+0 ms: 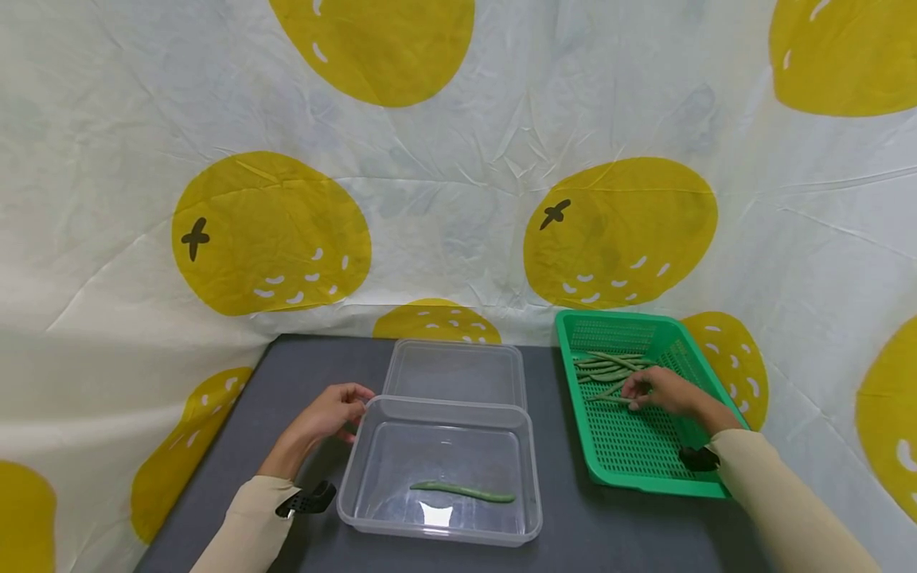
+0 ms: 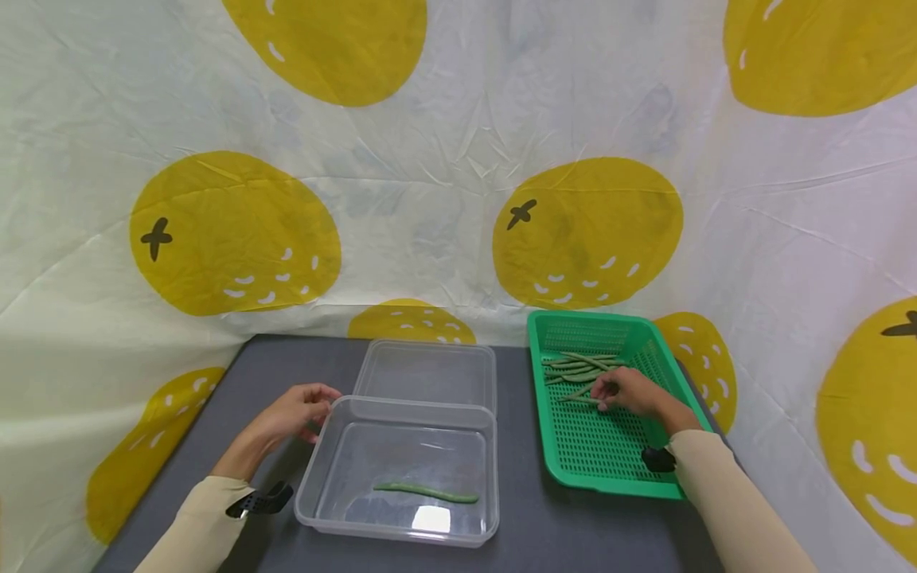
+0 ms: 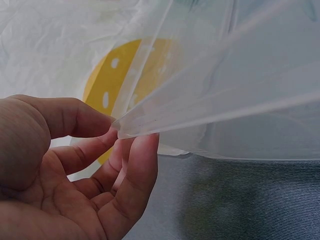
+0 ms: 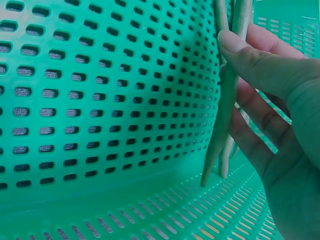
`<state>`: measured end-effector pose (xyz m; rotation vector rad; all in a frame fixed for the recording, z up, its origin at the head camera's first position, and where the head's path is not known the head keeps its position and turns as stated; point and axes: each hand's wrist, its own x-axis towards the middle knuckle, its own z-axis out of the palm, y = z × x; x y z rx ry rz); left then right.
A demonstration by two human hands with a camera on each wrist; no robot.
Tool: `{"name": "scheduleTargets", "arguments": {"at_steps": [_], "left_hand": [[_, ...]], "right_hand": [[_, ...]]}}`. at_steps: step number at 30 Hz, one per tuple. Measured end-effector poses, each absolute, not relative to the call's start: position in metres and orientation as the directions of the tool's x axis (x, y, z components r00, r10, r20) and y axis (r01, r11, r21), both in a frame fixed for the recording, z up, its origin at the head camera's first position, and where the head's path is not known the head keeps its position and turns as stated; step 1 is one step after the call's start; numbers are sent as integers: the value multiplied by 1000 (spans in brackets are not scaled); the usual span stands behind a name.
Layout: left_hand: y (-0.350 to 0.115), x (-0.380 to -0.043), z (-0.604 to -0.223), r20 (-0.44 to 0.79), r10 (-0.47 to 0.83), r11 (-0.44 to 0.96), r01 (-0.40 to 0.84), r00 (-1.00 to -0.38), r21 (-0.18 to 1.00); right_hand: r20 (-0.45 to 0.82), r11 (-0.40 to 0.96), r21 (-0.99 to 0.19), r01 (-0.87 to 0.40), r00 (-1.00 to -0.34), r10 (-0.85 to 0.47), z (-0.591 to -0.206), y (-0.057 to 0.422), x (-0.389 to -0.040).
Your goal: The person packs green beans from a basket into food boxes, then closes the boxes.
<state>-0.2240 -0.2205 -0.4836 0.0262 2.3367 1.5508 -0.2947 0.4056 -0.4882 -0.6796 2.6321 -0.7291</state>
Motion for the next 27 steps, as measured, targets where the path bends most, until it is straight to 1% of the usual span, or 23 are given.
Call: {"name": "scheduleTargets", "arguments": {"at_steps": [12, 21, 27], "left_hand": [[-221, -225, -484, -271, 191, 403, -176, -943, 898], [-222, -224, -484, -279, 213, 391, -180, -936, 903], [-223, -225, -486, -281, 219, 391, -180, -934, 903]], "right_hand": [[-173, 747, -569, -345, -837, -519, -477, 400, -290], [-171, 696, -636, -333, -819, -548, -467, 394, -288], [-157, 677, -656, -334, -817, -555, -462, 390, -287]]}}
